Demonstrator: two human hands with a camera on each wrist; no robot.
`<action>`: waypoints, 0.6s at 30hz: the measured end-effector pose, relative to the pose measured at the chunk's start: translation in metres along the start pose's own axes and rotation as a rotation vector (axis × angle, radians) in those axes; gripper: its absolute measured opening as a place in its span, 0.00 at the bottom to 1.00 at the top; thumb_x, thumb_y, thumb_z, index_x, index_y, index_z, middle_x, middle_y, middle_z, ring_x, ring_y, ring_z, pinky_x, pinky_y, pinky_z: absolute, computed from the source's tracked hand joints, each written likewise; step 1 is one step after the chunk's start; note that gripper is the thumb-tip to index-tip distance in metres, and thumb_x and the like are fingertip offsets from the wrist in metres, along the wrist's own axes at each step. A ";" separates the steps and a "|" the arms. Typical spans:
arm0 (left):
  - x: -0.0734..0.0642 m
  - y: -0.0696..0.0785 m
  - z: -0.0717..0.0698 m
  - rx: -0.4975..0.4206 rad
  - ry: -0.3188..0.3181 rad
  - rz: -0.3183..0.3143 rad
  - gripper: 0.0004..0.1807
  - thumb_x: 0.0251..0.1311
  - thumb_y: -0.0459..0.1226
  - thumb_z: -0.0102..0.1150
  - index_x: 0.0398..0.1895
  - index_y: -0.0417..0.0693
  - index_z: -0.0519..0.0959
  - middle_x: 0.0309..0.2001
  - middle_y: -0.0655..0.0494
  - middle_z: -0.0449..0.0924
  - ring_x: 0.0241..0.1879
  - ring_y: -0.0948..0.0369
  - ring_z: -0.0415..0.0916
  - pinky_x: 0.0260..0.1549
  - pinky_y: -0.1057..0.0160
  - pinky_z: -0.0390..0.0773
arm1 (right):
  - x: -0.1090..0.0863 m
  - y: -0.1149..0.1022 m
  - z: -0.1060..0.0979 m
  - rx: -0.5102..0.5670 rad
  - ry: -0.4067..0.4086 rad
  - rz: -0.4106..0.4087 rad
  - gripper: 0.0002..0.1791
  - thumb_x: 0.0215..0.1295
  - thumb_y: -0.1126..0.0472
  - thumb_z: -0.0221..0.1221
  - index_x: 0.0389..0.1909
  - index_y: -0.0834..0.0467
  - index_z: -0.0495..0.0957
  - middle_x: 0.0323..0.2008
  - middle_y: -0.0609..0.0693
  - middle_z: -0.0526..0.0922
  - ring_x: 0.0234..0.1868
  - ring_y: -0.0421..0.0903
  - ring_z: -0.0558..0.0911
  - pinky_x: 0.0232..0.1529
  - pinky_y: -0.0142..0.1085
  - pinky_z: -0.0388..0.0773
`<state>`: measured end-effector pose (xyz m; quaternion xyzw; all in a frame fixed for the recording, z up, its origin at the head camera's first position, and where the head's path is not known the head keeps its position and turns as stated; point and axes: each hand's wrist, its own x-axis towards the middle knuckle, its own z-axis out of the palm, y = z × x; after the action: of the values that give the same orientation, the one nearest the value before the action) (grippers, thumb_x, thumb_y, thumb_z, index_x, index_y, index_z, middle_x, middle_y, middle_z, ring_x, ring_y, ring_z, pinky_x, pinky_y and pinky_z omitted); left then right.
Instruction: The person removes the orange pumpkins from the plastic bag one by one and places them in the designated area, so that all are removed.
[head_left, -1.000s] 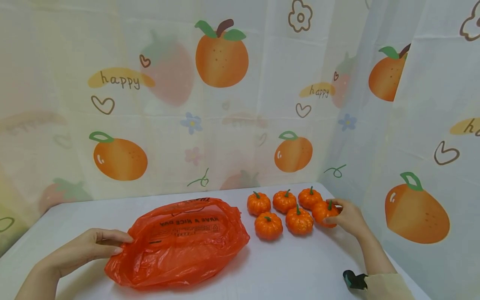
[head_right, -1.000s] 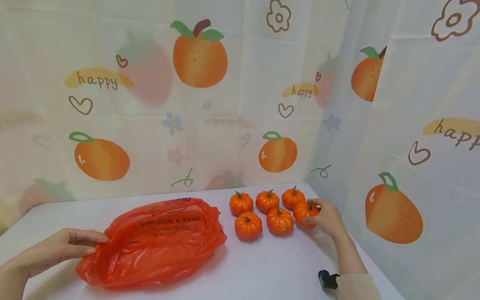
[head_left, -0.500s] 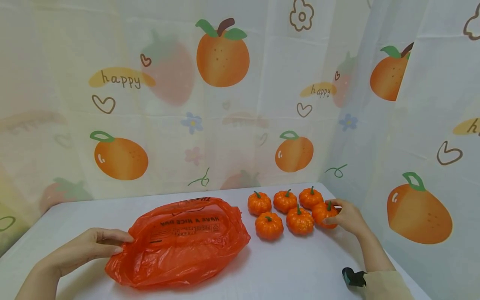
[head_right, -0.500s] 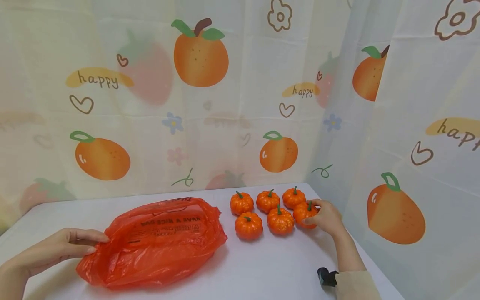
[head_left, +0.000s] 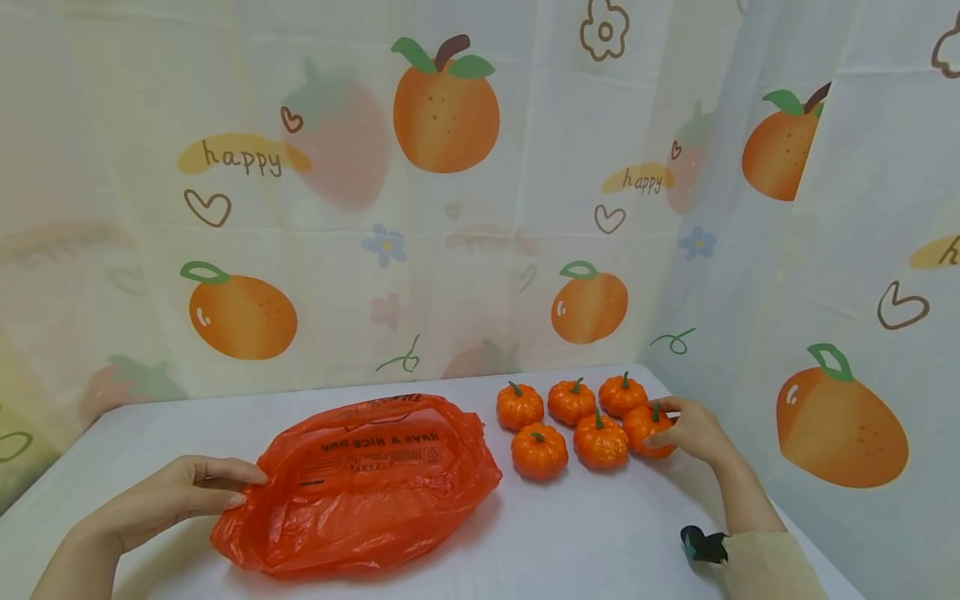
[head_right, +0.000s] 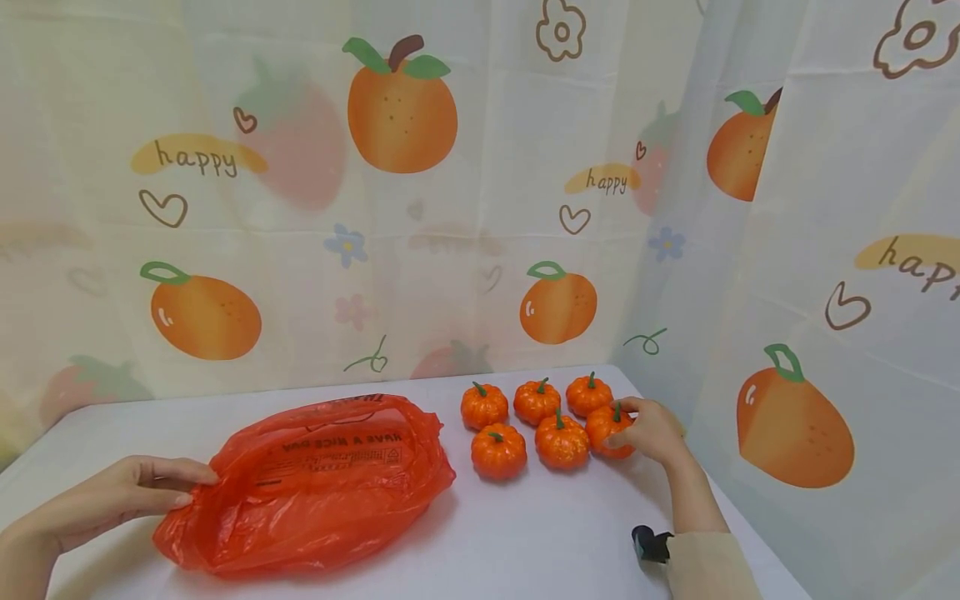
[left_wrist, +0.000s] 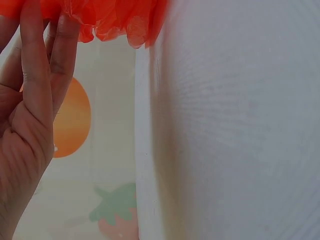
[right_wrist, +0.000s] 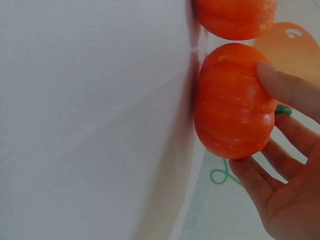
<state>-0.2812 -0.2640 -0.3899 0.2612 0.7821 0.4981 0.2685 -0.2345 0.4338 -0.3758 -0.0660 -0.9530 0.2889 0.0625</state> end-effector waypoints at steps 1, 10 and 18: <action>0.000 0.000 0.000 0.000 0.000 0.002 0.20 0.72 0.35 0.48 0.63 0.36 0.73 0.55 0.74 0.82 0.53 0.77 0.76 0.46 0.74 0.77 | 0.000 0.000 0.000 -0.001 -0.005 -0.001 0.36 0.50 0.58 0.70 0.61 0.67 0.73 0.60 0.71 0.74 0.51 0.62 0.77 0.52 0.59 0.76; -0.001 0.000 0.001 -0.002 0.002 0.014 0.20 0.72 0.35 0.48 0.63 0.35 0.74 0.55 0.74 0.82 0.53 0.77 0.76 0.47 0.75 0.76 | 0.003 -0.001 -0.002 0.000 -0.037 0.004 0.36 0.51 0.58 0.70 0.61 0.68 0.73 0.60 0.72 0.73 0.57 0.66 0.74 0.56 0.62 0.73; -0.001 -0.001 -0.001 0.001 0.005 0.013 0.20 0.72 0.35 0.48 0.63 0.36 0.74 0.55 0.74 0.82 0.53 0.78 0.75 0.47 0.75 0.76 | 0.005 -0.003 -0.004 -0.012 -0.061 -0.003 0.37 0.51 0.58 0.70 0.62 0.69 0.71 0.61 0.73 0.72 0.58 0.68 0.73 0.57 0.64 0.73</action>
<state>-0.2809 -0.2657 -0.3908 0.2653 0.7813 0.4999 0.2631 -0.2391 0.4344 -0.3710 -0.0561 -0.9563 0.2850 0.0337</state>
